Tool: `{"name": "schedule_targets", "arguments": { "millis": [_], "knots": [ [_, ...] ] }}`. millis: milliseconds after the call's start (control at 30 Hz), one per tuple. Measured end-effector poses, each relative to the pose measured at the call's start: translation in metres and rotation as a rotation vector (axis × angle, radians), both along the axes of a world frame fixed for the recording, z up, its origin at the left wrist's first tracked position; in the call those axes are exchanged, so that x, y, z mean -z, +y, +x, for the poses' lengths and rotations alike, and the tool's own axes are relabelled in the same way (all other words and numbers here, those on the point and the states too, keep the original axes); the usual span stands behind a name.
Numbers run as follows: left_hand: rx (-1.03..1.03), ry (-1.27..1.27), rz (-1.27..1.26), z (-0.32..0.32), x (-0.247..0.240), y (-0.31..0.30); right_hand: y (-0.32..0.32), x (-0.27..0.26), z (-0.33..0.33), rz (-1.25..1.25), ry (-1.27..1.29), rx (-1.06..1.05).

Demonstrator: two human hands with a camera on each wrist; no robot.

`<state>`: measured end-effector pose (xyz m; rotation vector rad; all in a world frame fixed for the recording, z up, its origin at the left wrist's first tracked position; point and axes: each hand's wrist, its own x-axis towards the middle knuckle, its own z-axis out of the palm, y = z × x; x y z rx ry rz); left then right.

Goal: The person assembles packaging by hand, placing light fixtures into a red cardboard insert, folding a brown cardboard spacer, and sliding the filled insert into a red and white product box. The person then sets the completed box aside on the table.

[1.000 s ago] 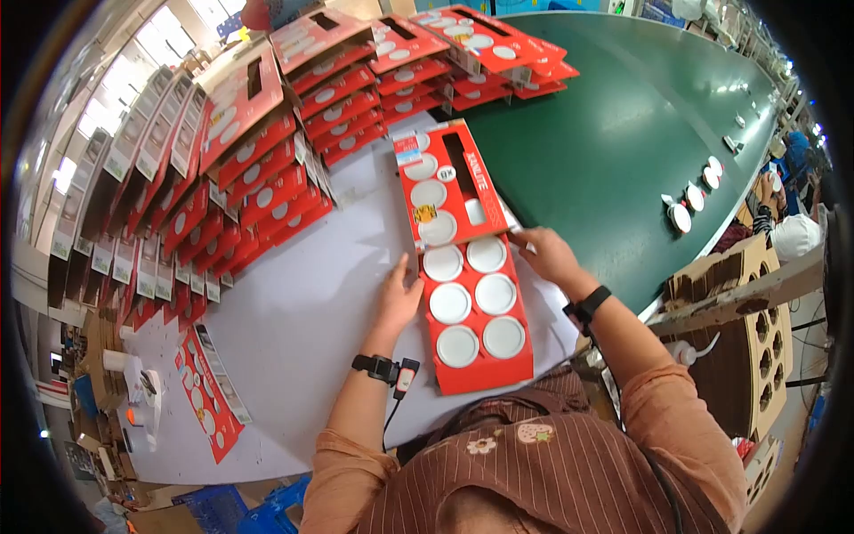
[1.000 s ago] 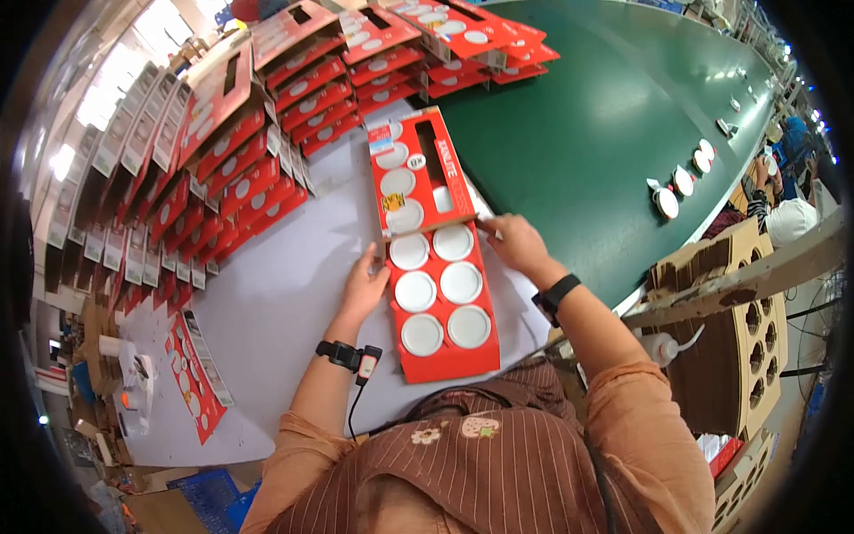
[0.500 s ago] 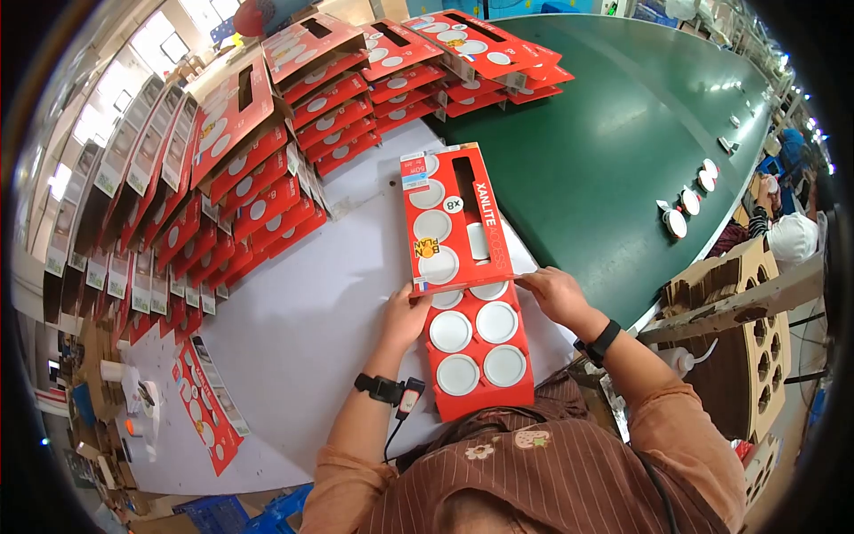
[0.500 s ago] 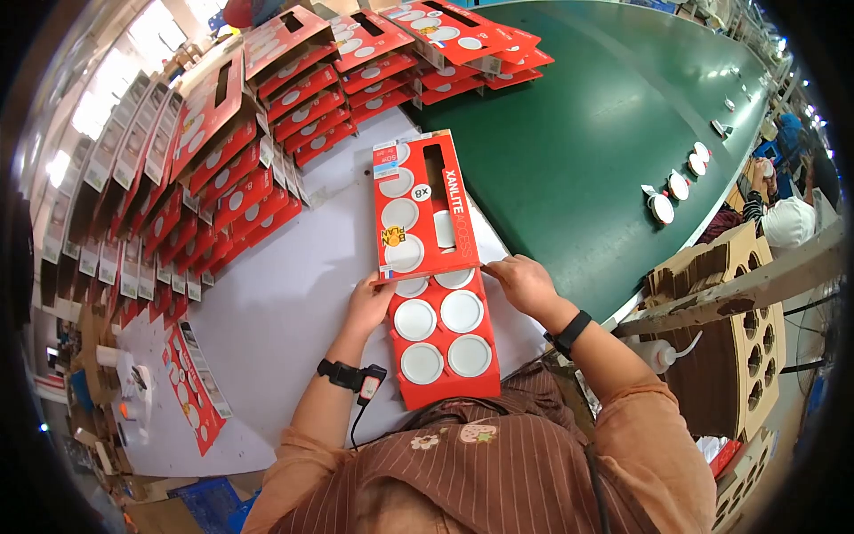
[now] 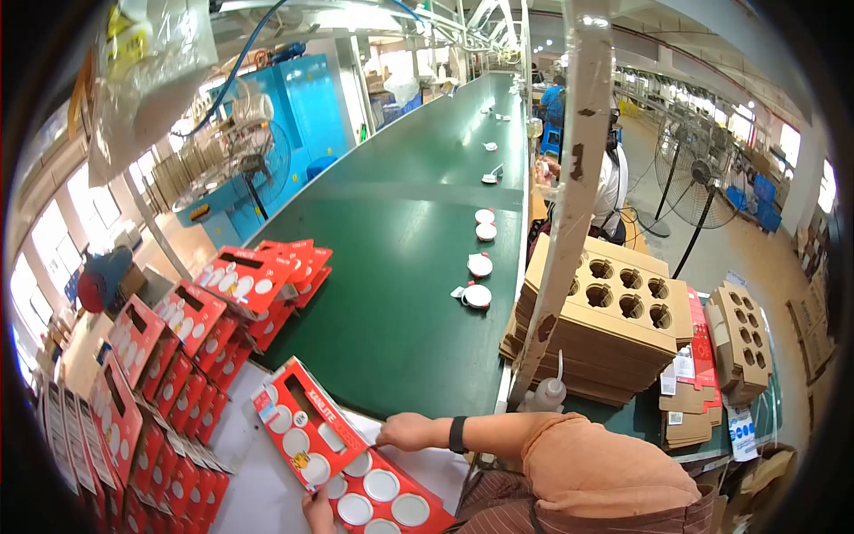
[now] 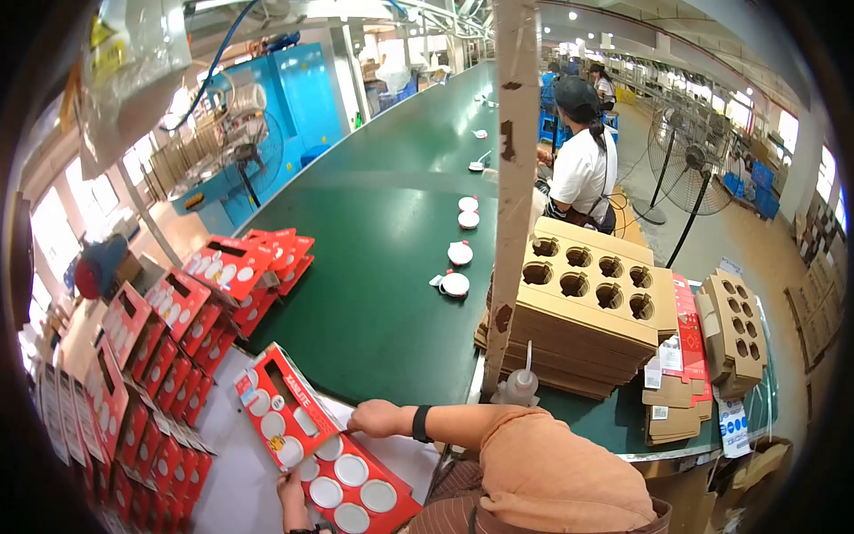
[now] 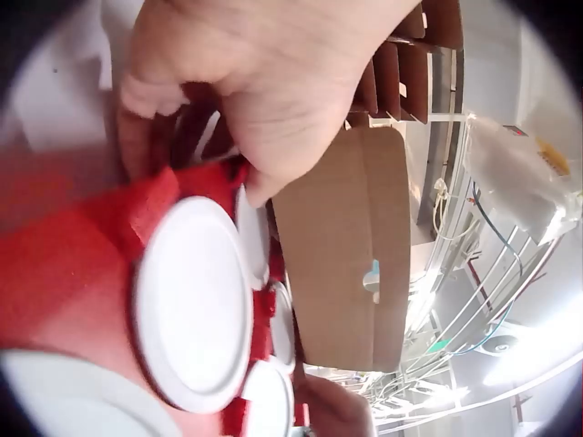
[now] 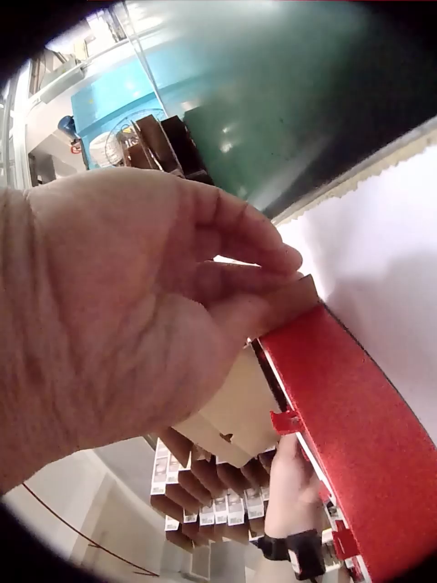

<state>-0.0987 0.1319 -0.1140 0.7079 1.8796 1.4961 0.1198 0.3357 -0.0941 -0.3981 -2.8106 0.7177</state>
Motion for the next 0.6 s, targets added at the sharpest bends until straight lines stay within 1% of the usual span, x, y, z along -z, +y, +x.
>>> {"name": "schedule_targets", "arguments": {
  "millis": [33,67,100,167,200,233,300,333,367,433,467,567,600],
  "knots": [
    [0.005,0.034,-0.113,-0.001,-0.003,-0.004,0.003,0.003,0.002,-0.012,-0.011,-0.007],
    [-0.011,-0.048,-0.056,-0.014,0.017,-0.009,0.003,-0.002,0.003,-0.028,-0.007,-0.027],
    [-0.004,-0.042,-0.055,-0.019,0.013,-0.007,0.004,-0.005,0.006,-0.026,-0.002,-0.020],
    [0.118,0.134,-0.320,-0.024,0.010,-0.022,-0.001,-0.004,0.009,-0.055,0.010,-0.018],
    [0.070,0.366,-0.124,-0.022,0.026,-0.023,-0.002,-0.003,0.010,-0.065,0.025,-0.029],
    [0.060,0.368,-0.128,-0.026,0.036,-0.027,-0.001,-0.004,0.010,-0.067,0.028,-0.040],
    [0.024,0.049,-0.173,-0.027,0.038,-0.034,-0.004,-0.008,0.013,-0.023,-0.064,-0.046],
    [0.006,0.009,-0.173,-0.028,0.041,-0.034,-0.002,-0.002,0.014,-0.027,0.005,-0.060],
    [0.002,0.008,-0.173,-0.033,0.043,-0.033,-0.002,-0.007,0.013,-0.027,0.004,-0.064],
    [0.085,-0.192,-0.156,-0.044,0.046,-0.035,0.002,-0.017,0.013,-0.124,-0.119,0.010],
    [0.080,-0.194,-0.156,-0.043,0.046,-0.038,0.005,-0.019,0.011,-0.116,-0.149,0.012],
    [0.158,-0.188,-0.309,-0.046,0.040,-0.035,0.009,-0.017,0.006,-0.123,-0.202,0.010],
    [0.159,-0.185,-0.311,-0.048,0.039,-0.036,0.008,-0.015,0.005,-0.125,-0.199,0.010]
  ]
}}
